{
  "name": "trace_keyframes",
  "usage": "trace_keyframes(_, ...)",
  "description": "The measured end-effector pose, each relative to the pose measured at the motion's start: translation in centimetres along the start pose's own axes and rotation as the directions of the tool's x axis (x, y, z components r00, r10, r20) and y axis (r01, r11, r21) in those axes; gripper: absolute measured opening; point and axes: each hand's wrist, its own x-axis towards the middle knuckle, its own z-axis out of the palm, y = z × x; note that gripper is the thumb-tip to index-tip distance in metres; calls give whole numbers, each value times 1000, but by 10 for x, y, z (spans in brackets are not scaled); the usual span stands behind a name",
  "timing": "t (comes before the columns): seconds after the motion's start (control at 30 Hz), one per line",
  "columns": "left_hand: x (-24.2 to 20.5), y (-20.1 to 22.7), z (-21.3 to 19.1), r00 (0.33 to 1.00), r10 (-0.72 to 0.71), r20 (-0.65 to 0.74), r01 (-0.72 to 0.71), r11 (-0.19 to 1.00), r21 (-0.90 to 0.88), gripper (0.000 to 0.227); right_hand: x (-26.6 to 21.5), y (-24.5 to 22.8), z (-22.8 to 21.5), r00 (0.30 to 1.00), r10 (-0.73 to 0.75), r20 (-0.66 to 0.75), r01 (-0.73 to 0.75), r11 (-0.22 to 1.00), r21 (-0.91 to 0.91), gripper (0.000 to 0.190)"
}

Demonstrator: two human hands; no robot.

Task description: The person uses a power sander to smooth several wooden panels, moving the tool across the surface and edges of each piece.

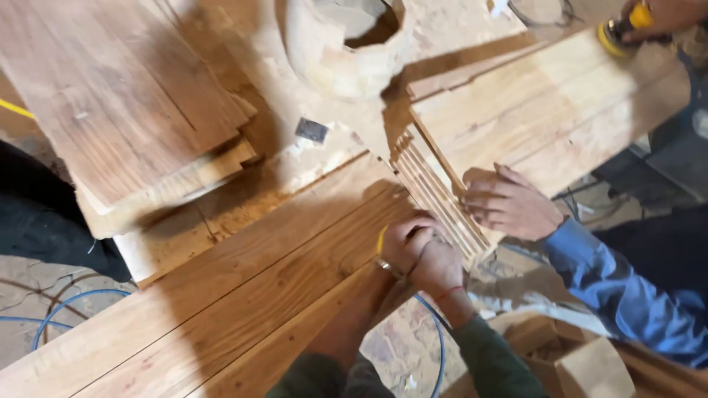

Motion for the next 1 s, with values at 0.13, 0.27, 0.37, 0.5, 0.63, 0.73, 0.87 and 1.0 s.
trace_keyframes(0.13,27,1,1,998,-63,-1,63,995,71,21,7,-42,-6,937,349,12,-348,927,139,68)
trace_keyframes(0.27,4,17,-28,998,-39,42,39,999,11,21,4,-46,-19,933,344,-104,-338,938,77,65)
trace_keyframes(0.37,-35,33,-57,999,29,-43,-28,1000,10,23,0,-49,-37,931,311,-190,-317,949,3,62)
trace_keyframes(0.5,-105,60,-105,991,65,-117,-52,992,114,26,-4,-49,-44,953,261,-154,-298,716,-631,58)
trace_keyframes(0.63,-185,83,-157,968,47,-246,-21,994,110,27,-7,-50,-35,934,283,-217,-352,833,-428,51)
trace_keyframes(0.73,-245,103,-197,909,60,-413,3,989,150,29,-4,-39,-30,928,297,-226,-347,909,-230,46)
trace_keyframes(0.87,-308,128,-230,808,148,-570,15,963,270,31,8,-24,-25,922,303,-241,-358,903,-236,40)
trace_keyframes(1.0,-353,145,-240,690,201,-695,62,941,334,33,28,-24,-15,916,247,-316,-364,842,-397,33)
